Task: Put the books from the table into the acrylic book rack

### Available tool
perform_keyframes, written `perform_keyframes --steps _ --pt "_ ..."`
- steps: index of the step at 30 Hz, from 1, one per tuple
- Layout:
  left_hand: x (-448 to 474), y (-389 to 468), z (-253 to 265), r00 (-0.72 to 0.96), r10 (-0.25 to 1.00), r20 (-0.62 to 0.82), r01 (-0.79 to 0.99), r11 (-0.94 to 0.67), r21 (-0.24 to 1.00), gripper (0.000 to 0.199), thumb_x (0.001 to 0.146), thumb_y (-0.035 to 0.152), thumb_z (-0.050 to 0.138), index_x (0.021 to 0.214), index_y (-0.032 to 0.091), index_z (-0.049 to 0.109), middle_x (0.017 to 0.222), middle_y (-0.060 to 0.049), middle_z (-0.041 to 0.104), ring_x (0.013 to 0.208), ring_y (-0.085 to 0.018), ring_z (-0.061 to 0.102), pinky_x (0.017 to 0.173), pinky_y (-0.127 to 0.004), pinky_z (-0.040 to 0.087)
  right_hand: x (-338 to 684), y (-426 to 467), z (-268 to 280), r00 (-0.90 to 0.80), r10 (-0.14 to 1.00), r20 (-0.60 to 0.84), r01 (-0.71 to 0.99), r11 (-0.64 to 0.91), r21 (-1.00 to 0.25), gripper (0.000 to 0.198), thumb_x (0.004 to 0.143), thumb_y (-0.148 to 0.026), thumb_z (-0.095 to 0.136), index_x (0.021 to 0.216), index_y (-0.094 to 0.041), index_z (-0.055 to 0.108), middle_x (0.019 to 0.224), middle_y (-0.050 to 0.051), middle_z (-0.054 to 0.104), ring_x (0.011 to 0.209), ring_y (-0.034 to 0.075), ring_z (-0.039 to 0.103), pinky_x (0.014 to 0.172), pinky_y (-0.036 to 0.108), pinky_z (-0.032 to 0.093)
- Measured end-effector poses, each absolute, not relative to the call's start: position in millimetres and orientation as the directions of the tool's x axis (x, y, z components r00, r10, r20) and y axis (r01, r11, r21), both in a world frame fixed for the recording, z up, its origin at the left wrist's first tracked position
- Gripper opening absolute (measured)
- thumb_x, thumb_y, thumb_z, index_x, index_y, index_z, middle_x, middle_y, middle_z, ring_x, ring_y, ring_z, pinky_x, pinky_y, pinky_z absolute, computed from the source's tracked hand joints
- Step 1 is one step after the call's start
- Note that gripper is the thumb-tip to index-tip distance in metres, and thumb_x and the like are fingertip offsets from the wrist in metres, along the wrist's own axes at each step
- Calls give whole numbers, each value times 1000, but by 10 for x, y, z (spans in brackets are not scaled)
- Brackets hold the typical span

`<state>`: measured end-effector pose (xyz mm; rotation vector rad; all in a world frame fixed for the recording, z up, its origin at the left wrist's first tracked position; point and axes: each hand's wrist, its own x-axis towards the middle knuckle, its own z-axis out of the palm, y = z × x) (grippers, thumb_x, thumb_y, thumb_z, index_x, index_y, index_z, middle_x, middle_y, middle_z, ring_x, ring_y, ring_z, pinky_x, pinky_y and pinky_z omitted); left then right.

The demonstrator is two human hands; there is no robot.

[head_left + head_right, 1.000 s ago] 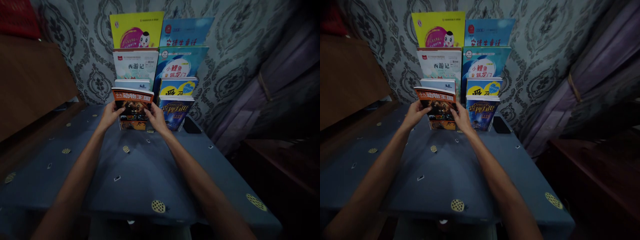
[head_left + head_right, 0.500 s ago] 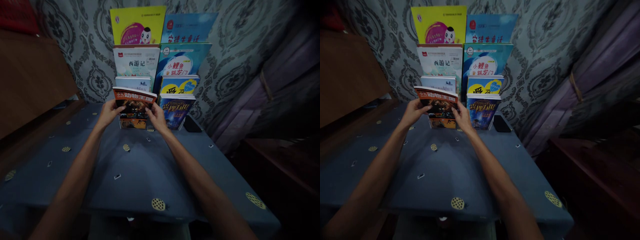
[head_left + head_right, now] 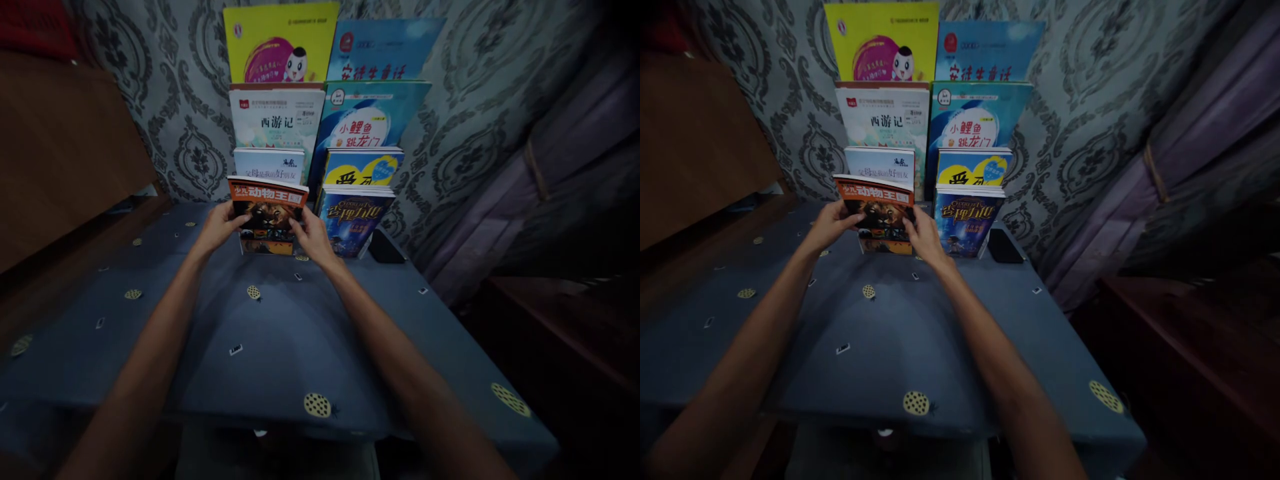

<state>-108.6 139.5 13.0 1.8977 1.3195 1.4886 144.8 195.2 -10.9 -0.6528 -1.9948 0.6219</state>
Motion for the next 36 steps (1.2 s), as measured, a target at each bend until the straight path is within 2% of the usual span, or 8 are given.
perform_keyframes --steps 5,10,18,24,31,36 --pt "-1086 1399 90 -14 844 536 494 -460 738 45 79 46 69 111 15 67 100 -7 74 82 -20 67 65 -28 55 1437 1966 -96 -395 606 690 280 795 -538 30 98 -33 48 125 -22 56 118 13 69 106 31 66 94 52 56" --pt "-1085 1380 108 7 800 600 626 -471 621 41 84 45 64 110 15 68 109 -8 75 99 -24 68 88 -36 53 1428 1983 -85 -412 604 682 312 797 -517 29 96 -30 45 121 -19 55 118 16 68 108 32 66 91 53 56" --pt "-986 1294 181 -37 782 622 823 -329 463 29 89 38 61 107 17 67 97 -6 75 87 -21 66 82 -32 51 1426 1946 -43 -397 610 686 406 787 -465 30 95 -26 43 122 -20 55 117 15 69 108 31 65 90 48 53" --pt "-912 1272 221 -92 806 584 877 -211 431 20 88 32 65 102 17 65 93 -6 72 85 -22 65 81 -34 51 1426 1938 -20 -402 648 647 496 748 -440 31 94 -25 42 122 -20 56 115 13 68 108 29 63 92 44 50" --pt "-856 1256 184 -118 818 563 922 -121 368 28 89 29 64 114 16 58 104 -10 72 100 -29 67 91 -41 52 1403 1922 -41 -402 703 587 544 699 -465 33 92 -20 44 121 -13 57 114 18 68 106 31 64 90 45 50" --pt "-794 1203 192 -189 831 523 931 -18 365 43 89 26 67 126 15 48 101 -12 72 103 -32 69 92 -44 53 1346 1828 -7 -415 737 533 622 657 -425 34 93 -18 43 123 -11 56 117 21 68 109 34 63 94 48 50"
